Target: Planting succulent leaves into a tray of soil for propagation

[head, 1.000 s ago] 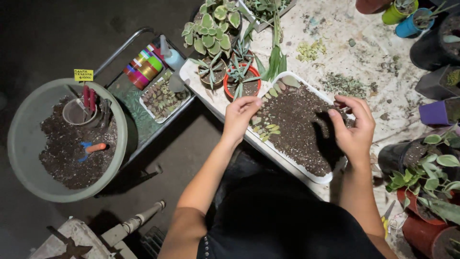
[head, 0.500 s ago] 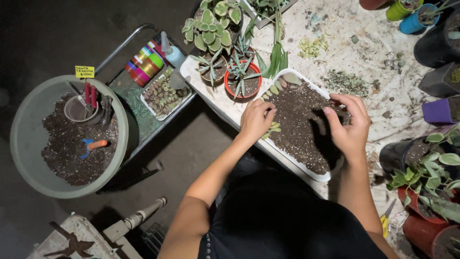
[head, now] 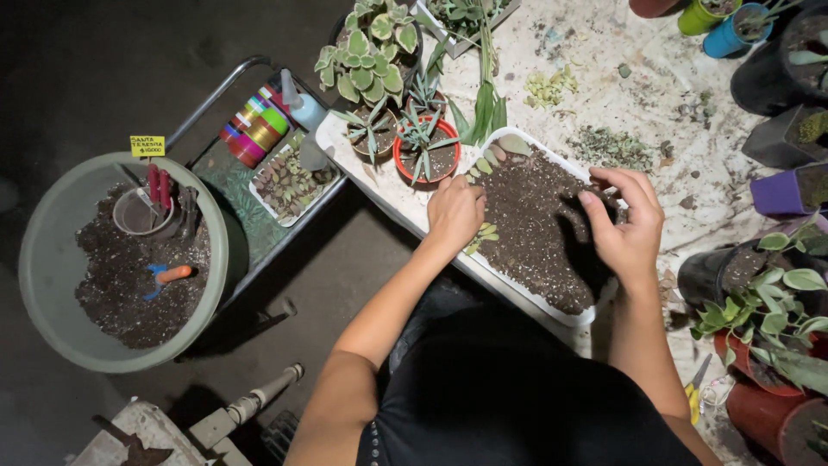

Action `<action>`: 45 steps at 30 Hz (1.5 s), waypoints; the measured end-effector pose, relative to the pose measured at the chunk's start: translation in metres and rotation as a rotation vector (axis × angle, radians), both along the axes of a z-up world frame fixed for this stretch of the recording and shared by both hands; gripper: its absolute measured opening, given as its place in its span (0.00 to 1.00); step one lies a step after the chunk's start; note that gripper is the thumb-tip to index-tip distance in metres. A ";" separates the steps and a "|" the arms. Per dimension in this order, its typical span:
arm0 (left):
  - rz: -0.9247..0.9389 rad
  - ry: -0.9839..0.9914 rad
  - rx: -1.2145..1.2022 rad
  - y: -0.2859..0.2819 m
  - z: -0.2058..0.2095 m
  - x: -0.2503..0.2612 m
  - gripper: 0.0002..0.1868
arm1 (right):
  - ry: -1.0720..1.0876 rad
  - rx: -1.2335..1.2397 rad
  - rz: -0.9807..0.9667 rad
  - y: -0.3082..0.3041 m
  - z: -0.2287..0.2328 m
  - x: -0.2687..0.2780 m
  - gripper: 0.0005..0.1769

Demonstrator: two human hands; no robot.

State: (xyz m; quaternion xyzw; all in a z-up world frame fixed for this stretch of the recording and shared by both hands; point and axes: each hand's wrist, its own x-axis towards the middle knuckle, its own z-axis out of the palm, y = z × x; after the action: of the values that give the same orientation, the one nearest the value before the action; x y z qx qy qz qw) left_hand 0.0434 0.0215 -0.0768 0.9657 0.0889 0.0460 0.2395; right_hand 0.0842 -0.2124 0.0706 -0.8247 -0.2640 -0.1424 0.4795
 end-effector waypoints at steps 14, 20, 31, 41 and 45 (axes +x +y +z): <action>0.078 -0.230 -0.164 0.012 0.031 -0.036 0.09 | -0.011 -0.079 0.041 0.011 -0.048 0.013 0.08; 0.143 -0.394 -0.273 0.023 0.054 -0.066 0.06 | 0.030 -0.343 0.144 0.048 -0.116 0.011 0.04; 0.187 -0.466 -0.305 0.031 0.072 -0.084 0.05 | 0.034 -0.444 0.123 0.076 -0.136 0.006 0.09; 0.201 -0.488 -0.311 0.035 0.071 -0.088 0.05 | 0.036 -0.507 0.172 0.086 -0.123 0.008 0.09; 0.203 -0.500 -0.308 0.038 0.070 -0.089 0.05 | 0.015 -0.565 0.204 0.084 -0.128 0.014 0.09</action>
State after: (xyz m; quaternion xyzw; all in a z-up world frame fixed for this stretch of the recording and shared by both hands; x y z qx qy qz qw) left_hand -0.0460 0.0597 -0.0072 0.8630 0.1290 0.2919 0.3917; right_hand 0.0978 -0.1280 -0.0569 -0.8957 -0.3711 -0.0084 0.2447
